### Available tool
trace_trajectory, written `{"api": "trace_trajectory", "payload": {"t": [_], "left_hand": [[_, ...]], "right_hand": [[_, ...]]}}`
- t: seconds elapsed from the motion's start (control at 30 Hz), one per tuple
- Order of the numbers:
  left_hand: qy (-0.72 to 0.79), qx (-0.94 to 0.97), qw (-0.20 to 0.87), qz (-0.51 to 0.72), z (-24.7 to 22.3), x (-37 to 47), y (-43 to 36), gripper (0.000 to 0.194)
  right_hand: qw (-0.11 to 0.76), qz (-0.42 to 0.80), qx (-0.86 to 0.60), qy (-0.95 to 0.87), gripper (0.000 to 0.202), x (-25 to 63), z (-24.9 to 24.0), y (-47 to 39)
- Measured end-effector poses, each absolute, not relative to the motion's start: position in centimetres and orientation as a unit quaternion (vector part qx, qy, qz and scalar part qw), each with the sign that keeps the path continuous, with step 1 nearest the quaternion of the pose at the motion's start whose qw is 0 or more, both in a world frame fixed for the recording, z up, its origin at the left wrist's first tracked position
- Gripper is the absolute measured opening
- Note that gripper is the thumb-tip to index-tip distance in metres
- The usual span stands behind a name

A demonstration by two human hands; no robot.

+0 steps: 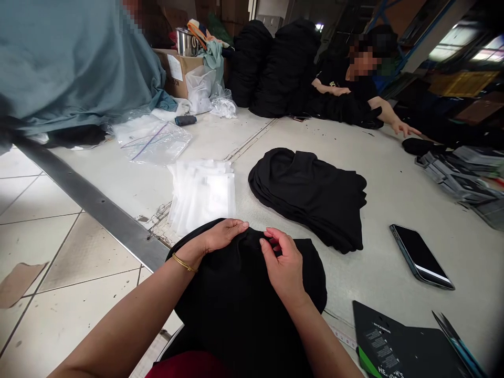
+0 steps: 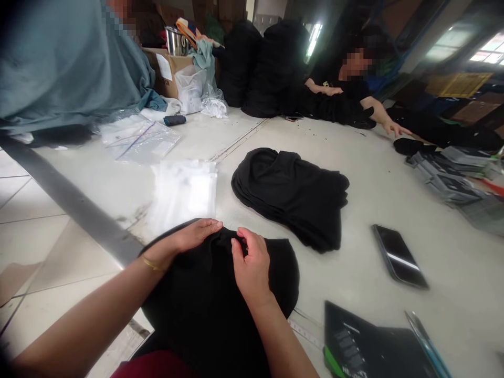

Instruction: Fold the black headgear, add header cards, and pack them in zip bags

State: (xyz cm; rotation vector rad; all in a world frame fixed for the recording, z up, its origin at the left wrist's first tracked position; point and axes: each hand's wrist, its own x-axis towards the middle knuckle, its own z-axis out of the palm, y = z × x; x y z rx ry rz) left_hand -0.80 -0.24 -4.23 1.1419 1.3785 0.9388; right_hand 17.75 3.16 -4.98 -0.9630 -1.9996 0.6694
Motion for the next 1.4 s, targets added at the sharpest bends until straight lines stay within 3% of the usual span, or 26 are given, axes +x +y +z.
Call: {"api": "trace_trajectory", "payload": {"t": [0.27,0.5,0.67,0.8,0.97,1.17,1.3,1.4], "left_hand": [[0.568,0.475,0.528,0.417,-4.5,-0.8,0.0,0.043],[0.565,0.424,0.554,0.439,-3.8,-0.7,-0.3,0.041],[0.557,0.411,0.566,0.446,-3.7,-0.8,-0.3,0.038],[0.556,0.418,0.565,0.443,-4.1,-0.8,-0.2,0.039],[0.558,0.446,0.544,0.441,-4.6,-0.9,0.1,0.037],[0.583,0.461,0.523,0.417,-4.5,-0.7,0.0,0.042],[0.622,0.493,0.45,0.409,-4.5,-0.3,0.1,0.042],[0.672,0.507,0.334,0.424,-4.3,0.0,-0.2,0.031]], "right_hand": [[0.409,0.252,-0.343,-0.807,0.02,14.8,-5.3,3.3],[0.421,0.481,-0.462,-0.615,0.023,15.3,-5.5,5.0],[0.44,0.531,-0.497,-0.527,0.03,16.7,-5.2,5.6],[0.442,0.498,-0.445,-0.599,0.027,15.9,-4.8,4.4],[0.407,0.34,-0.347,-0.774,0.017,14.2,-5.2,3.8],[0.432,0.369,-0.463,-0.68,0.017,16.9,-5.5,5.0],[0.323,0.38,-0.462,-0.733,0.02,20.6,-5.6,3.7],[0.255,0.285,-0.414,-0.826,0.021,22.7,-6.6,2.8]]}}
